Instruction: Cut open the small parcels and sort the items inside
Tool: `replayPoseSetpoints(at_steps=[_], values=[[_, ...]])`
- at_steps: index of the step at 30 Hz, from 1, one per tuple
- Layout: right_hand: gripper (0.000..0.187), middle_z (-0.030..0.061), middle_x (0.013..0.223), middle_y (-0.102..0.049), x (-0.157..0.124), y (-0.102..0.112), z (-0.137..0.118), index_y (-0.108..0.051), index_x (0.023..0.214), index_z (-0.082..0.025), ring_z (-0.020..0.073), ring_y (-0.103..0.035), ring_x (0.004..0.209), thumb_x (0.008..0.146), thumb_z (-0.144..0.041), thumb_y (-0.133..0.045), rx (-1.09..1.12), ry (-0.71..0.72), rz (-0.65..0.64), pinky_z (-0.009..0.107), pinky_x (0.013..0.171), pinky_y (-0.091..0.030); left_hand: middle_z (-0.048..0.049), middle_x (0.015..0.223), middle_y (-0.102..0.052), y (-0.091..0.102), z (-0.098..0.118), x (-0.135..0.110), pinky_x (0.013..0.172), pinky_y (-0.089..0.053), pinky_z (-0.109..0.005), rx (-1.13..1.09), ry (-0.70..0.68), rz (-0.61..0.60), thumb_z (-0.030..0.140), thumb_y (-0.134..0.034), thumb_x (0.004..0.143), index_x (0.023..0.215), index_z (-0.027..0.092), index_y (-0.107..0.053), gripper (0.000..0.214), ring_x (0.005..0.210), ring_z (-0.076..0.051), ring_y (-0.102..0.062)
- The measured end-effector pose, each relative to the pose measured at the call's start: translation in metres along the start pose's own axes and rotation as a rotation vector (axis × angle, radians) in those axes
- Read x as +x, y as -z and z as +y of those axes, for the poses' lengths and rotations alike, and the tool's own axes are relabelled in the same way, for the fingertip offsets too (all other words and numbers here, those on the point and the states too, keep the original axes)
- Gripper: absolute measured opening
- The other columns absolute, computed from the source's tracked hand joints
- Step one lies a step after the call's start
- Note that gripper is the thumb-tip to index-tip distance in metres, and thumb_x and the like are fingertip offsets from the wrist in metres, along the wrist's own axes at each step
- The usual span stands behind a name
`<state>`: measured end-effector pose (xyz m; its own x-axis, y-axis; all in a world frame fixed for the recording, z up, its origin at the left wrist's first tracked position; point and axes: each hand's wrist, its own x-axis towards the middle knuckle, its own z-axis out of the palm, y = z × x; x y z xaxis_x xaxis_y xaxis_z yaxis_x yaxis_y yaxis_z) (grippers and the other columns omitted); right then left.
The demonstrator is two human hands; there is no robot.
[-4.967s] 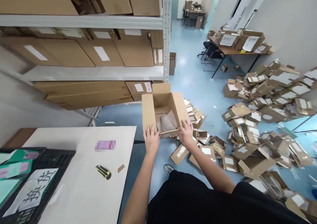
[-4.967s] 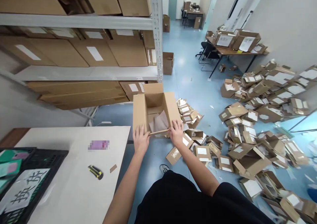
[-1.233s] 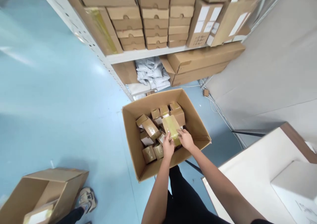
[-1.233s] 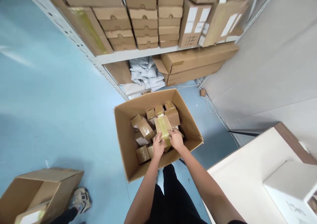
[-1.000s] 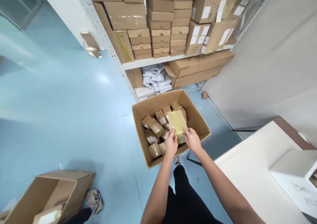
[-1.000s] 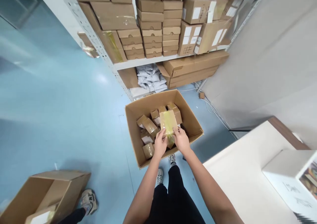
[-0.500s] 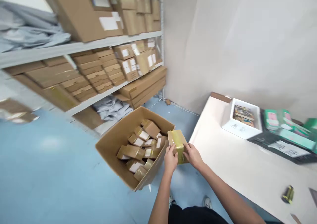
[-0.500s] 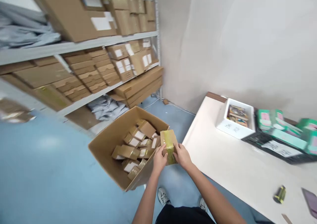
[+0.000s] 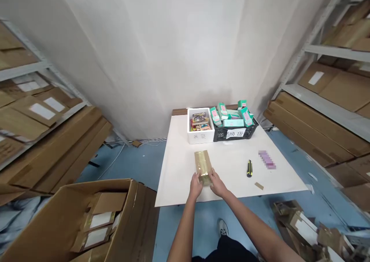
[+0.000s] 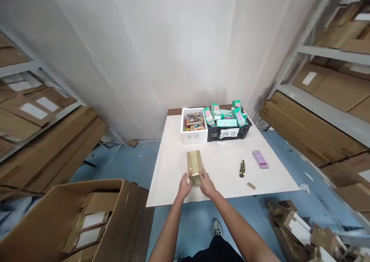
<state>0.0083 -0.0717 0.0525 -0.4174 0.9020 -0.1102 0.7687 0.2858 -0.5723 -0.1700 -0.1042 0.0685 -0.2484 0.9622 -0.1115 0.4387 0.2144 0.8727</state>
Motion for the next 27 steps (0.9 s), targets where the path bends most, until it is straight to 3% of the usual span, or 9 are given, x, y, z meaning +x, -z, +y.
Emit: replayPoseSetpoints(at_steps=[2,4,7,11,15,22,27], values=[[0.097,0.0168,0.174,-0.028,-0.008,0.003,0.031,-0.035,0.167,-0.025,0.0344,-0.031,0.16,0.077,-0.003,-0.066,0.015,-0.052,-0.114,0.048,0.123,-0.041,-0.0165,0.156,-0.057,-0.025,0.0,0.0,0.127,-0.037,-0.05,0.104,0.046,-0.009,0.006,-0.065,0.077,0.139,0.019,-0.067,0.063,0.151,-0.031,-0.049],[0.097,0.0151,0.175,-0.026,-0.015,0.011,0.052,-0.032,0.169,-0.026,0.0335,-0.028,0.161,0.08,-0.006,-0.066,0.035,-0.093,-0.136,0.048,0.125,-0.037,-0.0165,0.16,-0.054,-0.037,0.004,0.002,0.128,-0.036,-0.049,0.183,0.045,-0.016,0.008,-0.066,0.079,0.141,0.019,-0.065,0.063,0.152,-0.03,-0.047],[0.096,0.0122,0.176,-0.025,-0.017,0.033,0.072,-0.027,0.171,-0.028,0.0319,-0.028,0.161,0.084,-0.01,-0.065,0.05,-0.111,-0.104,0.048,0.126,-0.036,-0.0166,0.162,-0.052,-0.036,0.021,0.015,0.129,-0.035,-0.048,0.307,0.015,-0.069,0.011,-0.065,0.082,0.145,0.018,-0.061,0.064,0.153,-0.03,-0.045],[0.085,0.0127,0.177,-0.021,-0.013,0.061,0.091,-0.036,0.168,-0.023,0.0317,-0.025,0.162,0.089,-0.011,-0.064,0.028,-0.125,-0.066,0.046,0.127,-0.035,-0.0156,0.167,-0.045,-0.033,0.043,0.047,0.128,-0.035,-0.046,0.458,-0.002,-0.173,0.017,-0.068,0.085,0.152,0.019,-0.053,0.069,0.156,-0.029,-0.041],[0.081,0.0132,0.178,-0.017,-0.014,0.078,0.117,-0.035,0.168,-0.022,0.0347,-0.021,0.163,0.092,-0.013,-0.062,0.011,-0.221,-0.046,0.05,0.126,-0.034,-0.0151,0.171,-0.039,-0.047,0.048,0.077,0.126,-0.037,-0.046,0.552,-0.013,-0.307,0.026,-0.07,0.086,0.156,0.021,-0.048,0.074,0.156,-0.031,-0.04],[0.081,0.0138,0.179,-0.013,-0.038,0.092,0.153,-0.032,0.169,-0.024,0.0349,-0.019,0.163,0.094,-0.012,-0.06,-0.012,-0.464,-0.043,0.048,0.124,-0.036,-0.0187,0.173,-0.032,-0.105,0.051,0.106,0.125,-0.036,-0.046,0.612,-0.071,-0.53,0.026,-0.072,0.085,0.159,0.019,-0.044,0.079,0.159,-0.034,-0.035],[0.082,0.0127,0.179,-0.012,-0.04,0.096,0.15,-0.033,0.169,-0.023,0.0343,-0.018,0.164,0.092,-0.012,-0.06,-0.051,-0.524,-0.053,0.046,0.124,-0.036,-0.0185,0.178,-0.018,-0.146,0.056,0.12,0.12,-0.039,-0.06,0.688,-0.093,-0.709,0.032,-0.083,0.073,0.161,0.024,-0.041,0.098,0.164,-0.046,-0.011]])
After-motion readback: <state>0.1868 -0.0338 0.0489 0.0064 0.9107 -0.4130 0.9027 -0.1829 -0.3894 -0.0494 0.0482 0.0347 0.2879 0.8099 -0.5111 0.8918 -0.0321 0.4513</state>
